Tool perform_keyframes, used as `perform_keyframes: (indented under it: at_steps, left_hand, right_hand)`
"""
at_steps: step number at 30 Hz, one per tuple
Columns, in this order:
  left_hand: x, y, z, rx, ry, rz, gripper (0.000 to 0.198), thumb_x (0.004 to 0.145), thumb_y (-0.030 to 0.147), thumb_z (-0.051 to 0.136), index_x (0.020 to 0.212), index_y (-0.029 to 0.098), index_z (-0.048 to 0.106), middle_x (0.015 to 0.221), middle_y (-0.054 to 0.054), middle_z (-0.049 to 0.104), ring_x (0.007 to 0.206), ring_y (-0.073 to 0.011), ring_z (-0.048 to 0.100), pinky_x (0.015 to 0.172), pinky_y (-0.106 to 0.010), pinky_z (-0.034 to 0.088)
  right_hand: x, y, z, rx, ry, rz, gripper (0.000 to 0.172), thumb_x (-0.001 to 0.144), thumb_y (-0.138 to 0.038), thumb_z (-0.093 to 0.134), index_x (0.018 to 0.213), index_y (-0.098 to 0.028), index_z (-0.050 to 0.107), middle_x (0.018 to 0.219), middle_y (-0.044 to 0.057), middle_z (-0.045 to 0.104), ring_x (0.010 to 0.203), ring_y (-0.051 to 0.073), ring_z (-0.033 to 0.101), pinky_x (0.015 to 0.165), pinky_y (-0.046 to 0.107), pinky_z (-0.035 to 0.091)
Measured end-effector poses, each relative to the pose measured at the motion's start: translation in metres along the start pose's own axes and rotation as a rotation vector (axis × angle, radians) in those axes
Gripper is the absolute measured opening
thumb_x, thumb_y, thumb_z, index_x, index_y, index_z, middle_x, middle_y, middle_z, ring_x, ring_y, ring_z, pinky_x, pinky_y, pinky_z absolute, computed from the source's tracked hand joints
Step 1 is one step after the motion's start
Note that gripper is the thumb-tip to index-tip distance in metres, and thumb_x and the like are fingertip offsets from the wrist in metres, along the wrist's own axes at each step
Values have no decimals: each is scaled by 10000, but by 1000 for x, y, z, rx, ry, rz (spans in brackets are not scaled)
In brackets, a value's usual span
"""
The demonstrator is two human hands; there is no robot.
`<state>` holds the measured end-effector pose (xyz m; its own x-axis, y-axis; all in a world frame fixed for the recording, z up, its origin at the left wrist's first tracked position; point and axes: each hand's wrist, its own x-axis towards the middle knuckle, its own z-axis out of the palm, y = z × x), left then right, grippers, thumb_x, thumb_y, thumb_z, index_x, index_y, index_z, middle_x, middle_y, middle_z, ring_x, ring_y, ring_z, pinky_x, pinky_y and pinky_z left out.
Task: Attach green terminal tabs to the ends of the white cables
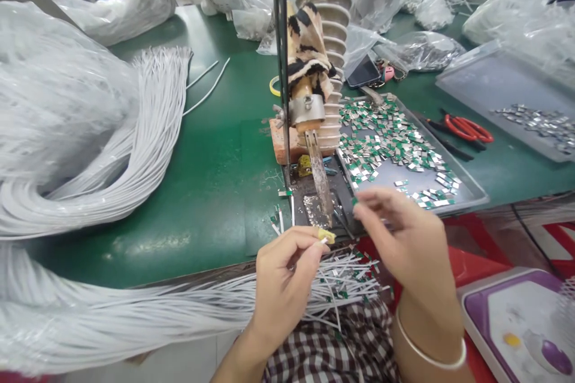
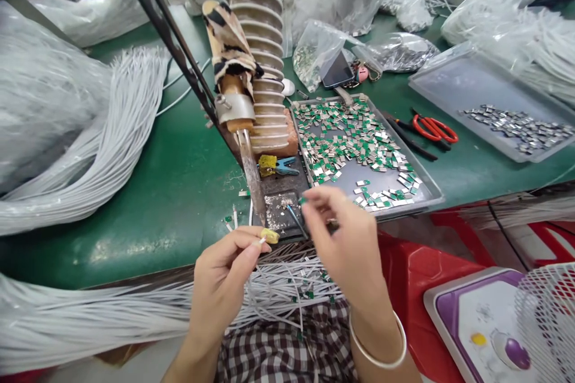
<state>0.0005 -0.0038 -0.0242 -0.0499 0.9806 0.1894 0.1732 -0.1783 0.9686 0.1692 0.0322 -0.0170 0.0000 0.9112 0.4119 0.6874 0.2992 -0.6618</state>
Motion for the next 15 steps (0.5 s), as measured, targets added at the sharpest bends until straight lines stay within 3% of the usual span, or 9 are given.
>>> perform_keyframes:
  at_steps: [2, 4, 10, 15]
  left_hand:
    - [3, 2, 1, -8, 8, -9, 217, 871, 119, 565, 708, 183, 693, 826, -31, 775, 766, -155, 710, 671, -230, 529]
    - [4, 4, 2, -4, 19, -6, 210, 856, 118, 576, 690, 179, 690, 826, -32, 780, 721, -150, 704, 621, -222, 517]
    - [6, 6, 3, -34, 32, -22, 205, 835, 106, 591, 653, 175, 655, 789, -16, 773, 628, -119, 663, 552, -196, 480]
    - [7, 8, 2, -37, 24, -10, 198, 823, 75, 598, 667, 176, 668, 788, -11, 770, 674, -115, 683, 589, -181, 497]
  right_hand:
    - [-12, -16, 2, 267, -53, 4, 136, 887, -131, 609, 971, -225, 659, 786, -28, 705, 639, 107, 648, 593, 219, 508]
    - [-20, -26, 5, 366, -42, -21, 186, 881, -87, 604, 958, -238, 679, 824, -30, 716, 697, 101, 657, 634, 210, 518]
    - [-24, -26, 12, 404, 1, -21, 214, 871, -51, 608, 963, -231, 676, 836, -35, 701, 725, 83, 652, 667, 190, 533]
    - [-27, -26, 12, 358, 4, -59, 188, 902, -98, 580, 1016, -222, 663, 846, -10, 699, 723, 103, 655, 661, 214, 553]
